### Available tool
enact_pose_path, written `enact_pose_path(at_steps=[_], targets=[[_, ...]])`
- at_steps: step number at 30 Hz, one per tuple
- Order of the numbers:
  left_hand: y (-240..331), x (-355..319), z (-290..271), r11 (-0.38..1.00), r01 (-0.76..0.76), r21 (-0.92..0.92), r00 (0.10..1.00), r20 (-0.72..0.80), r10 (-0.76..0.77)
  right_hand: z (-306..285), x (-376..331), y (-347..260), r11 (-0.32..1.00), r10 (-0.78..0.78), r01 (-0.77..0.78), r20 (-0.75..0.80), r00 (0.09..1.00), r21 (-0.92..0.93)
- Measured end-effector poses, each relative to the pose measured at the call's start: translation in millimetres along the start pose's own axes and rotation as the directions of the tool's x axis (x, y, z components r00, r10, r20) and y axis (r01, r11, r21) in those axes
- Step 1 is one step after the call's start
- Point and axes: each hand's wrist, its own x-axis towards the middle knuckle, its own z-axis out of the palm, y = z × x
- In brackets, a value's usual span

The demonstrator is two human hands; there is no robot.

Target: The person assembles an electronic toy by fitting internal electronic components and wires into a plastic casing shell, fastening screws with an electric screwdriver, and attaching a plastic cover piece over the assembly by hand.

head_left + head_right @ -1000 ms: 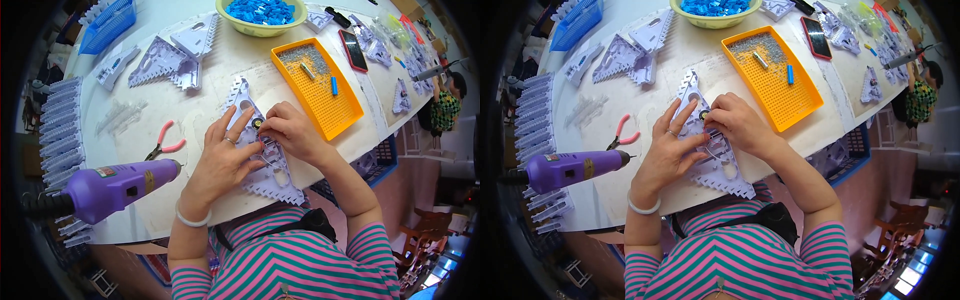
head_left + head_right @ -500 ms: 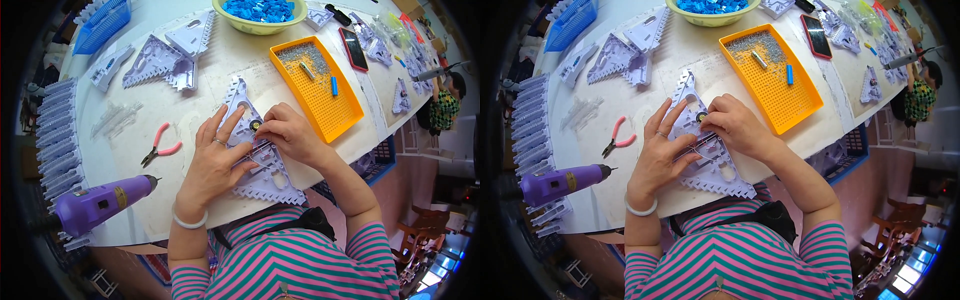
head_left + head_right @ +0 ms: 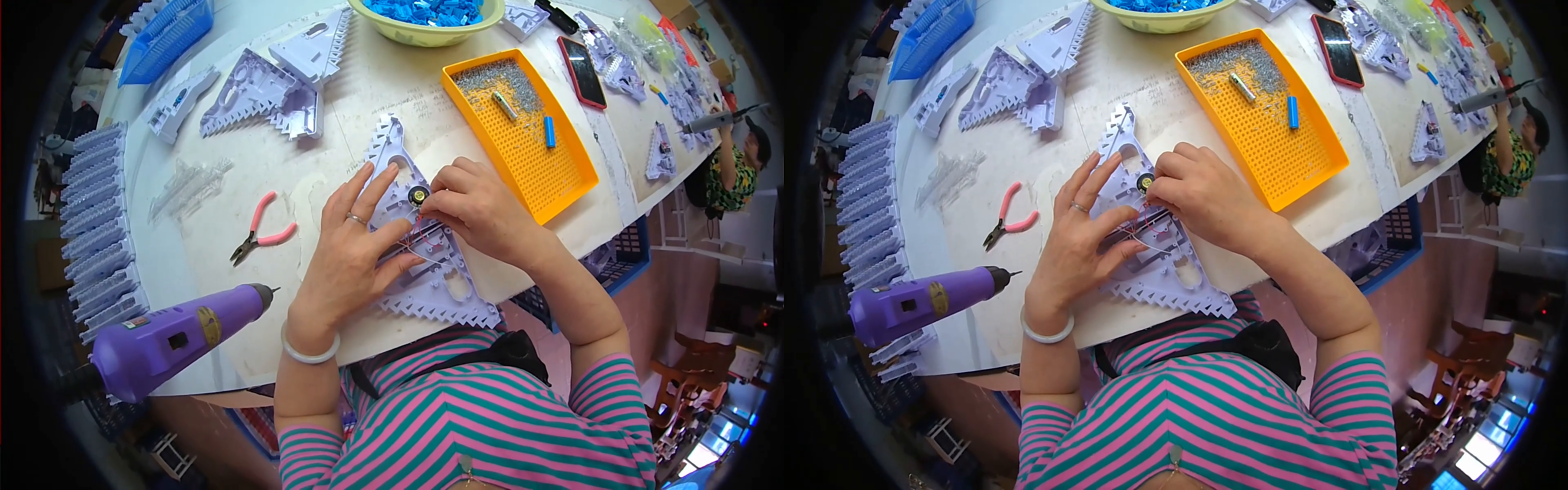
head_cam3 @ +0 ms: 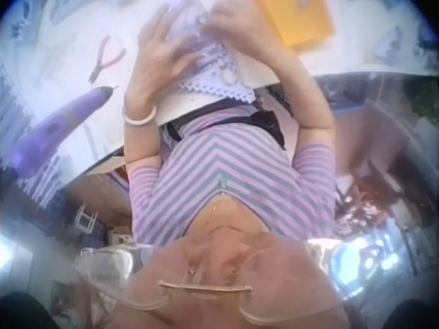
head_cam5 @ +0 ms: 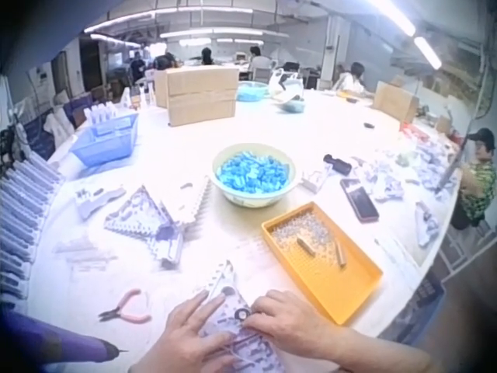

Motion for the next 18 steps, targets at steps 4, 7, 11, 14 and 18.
enact_pose_path(at_steps=[4,7,11,14,18], targets=[[0.1,0.5,-0.2,1.0,0.02,0.007,1.0,0.008,-0.02,0.9,0.3,-0.4,0.999,0.029,-0.029,0.0,1.0,0.017],[0.3,1.1,0.1,1.0,0.02,-0.007,1.0,0.007,-0.02,1.9,0.4,1.3,0.998,0.05,-0.05,-0.011,0.999,0.038],[1.2,0.3,-1.3,0.999,0.031,-0.009,0.999,0.021,-0.03,0.1,2.1,-3.3,0.998,0.063,-0.063,0.012,0.998,0.004],[-0.2,0.4,-0.4,0.999,0.028,-0.02,0.999,0.018,-0.027,-0.3,1.5,-8.4,0.995,0.083,-0.082,0.008,0.997,-0.051],[0.1,-1.2,-0.8,0.999,0.022,-0.024,1.0,0.014,-0.022,0.1,-0.1,-9.9,0.994,0.078,-0.076,0.024,0.997,-0.076]])
